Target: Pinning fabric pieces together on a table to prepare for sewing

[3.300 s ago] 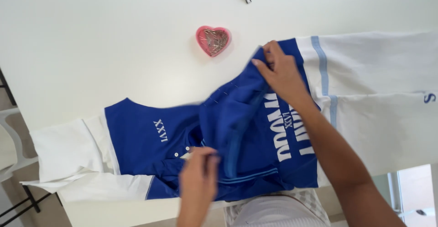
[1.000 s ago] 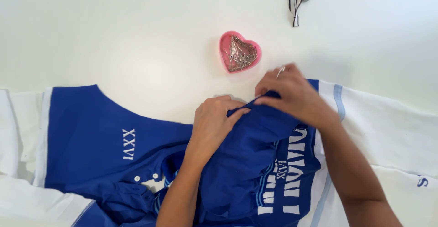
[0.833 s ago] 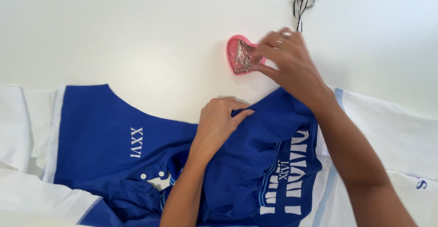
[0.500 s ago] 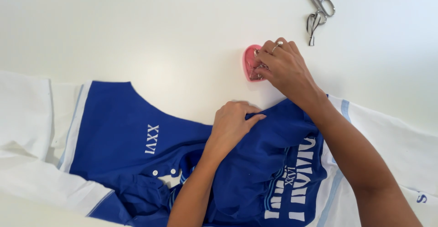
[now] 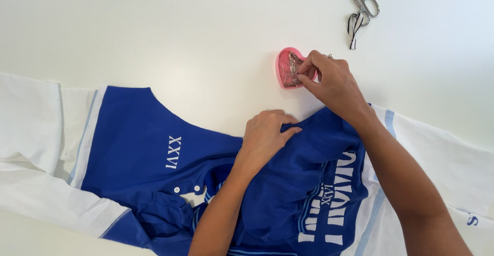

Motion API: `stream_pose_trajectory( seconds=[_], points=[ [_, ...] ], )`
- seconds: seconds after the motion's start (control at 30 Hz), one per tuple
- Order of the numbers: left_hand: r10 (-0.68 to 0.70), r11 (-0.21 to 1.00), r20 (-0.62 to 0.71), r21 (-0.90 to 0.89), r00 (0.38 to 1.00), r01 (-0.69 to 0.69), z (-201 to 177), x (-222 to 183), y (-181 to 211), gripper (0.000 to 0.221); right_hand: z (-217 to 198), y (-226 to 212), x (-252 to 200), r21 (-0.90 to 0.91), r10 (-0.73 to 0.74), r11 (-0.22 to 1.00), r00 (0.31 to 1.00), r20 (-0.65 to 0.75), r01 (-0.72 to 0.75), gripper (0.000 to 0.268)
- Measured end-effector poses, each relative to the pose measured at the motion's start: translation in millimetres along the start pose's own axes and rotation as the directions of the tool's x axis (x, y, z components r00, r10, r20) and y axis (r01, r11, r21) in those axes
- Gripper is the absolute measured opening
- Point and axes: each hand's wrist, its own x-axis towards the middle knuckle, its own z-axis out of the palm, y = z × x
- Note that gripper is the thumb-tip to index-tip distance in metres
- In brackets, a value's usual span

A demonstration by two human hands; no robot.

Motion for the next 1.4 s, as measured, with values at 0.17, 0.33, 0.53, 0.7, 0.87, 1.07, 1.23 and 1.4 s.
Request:
stream_pose_trajectory(
  seconds=[0.17, 0.33, 0.53, 0.7, 0.87, 1.07, 1.23, 1.4],
  points=[
    [-0.007, 1.000, -0.001, -0.009, 1.000, 0.007, 1.4, 1.2, -0.9, 0.022, -6.9, -8.1, -0.9, 0.053, -0.016, 0.998, 1.000, -0.013, 0.017, 0.037],
    [-0.008, 1.000, 0.012, 0.020, 1.000, 0.008, 2.7, 1.1, -1.0, 0.024, -6.5, 1.9, -5.5, 0.010, -0.033, 0.999, 0.998, -0.060, 0.034, 0.014],
    [-0.042, 0.999, 0.018, 0.020, 0.999, 0.041, 5.4, 3.4, -2.6, 0.025, -9.6, -5.5, -8.7, 0.132, -0.059, 0.988, 0.985, -0.163, 0.081, 0.010],
    [-0.077, 0.997, 0.020, -0.014, 0.997, 0.078, -4.4, 1.3, 9.6, 0.026, -6.1, -11.2, -63.2, 0.058, 0.087, 0.995, 0.972, -0.217, -0.076, 0.008],
    [-0.103, 0.995, 0.022, -0.011, 0.994, 0.103, 1.5, 2.6, 8.5, 0.022, 21.5, -12.3, -109.7, 0.298, 0.321, 0.918, 0.932, -0.167, -0.263, 0.014],
    [-0.072, 0.994, 0.008, 0.087, 0.997, 0.071, 17.2, 8.2, -5.4, 0.019, 24.8, 6.9, -127.2, -0.089, 0.014, 0.995, 0.959, -0.281, -0.041, 0.009],
    [-0.084, 0.996, -0.080, -0.022, 0.993, 0.083, 8.9, 7.1, 16.4, 0.015, 29.4, -30.3, -134.1, 0.288, 0.213, 0.948, 0.941, -0.262, -0.135, 0.011],
    [-0.087, 0.994, -0.063, -0.076, 0.994, 0.082, 9.2, 7.5, 22.9, 0.013, 42.5, -21.7, -132.7, 0.594, 0.450, 0.717, 0.893, 0.006, -0.366, 0.007]
  ],
)
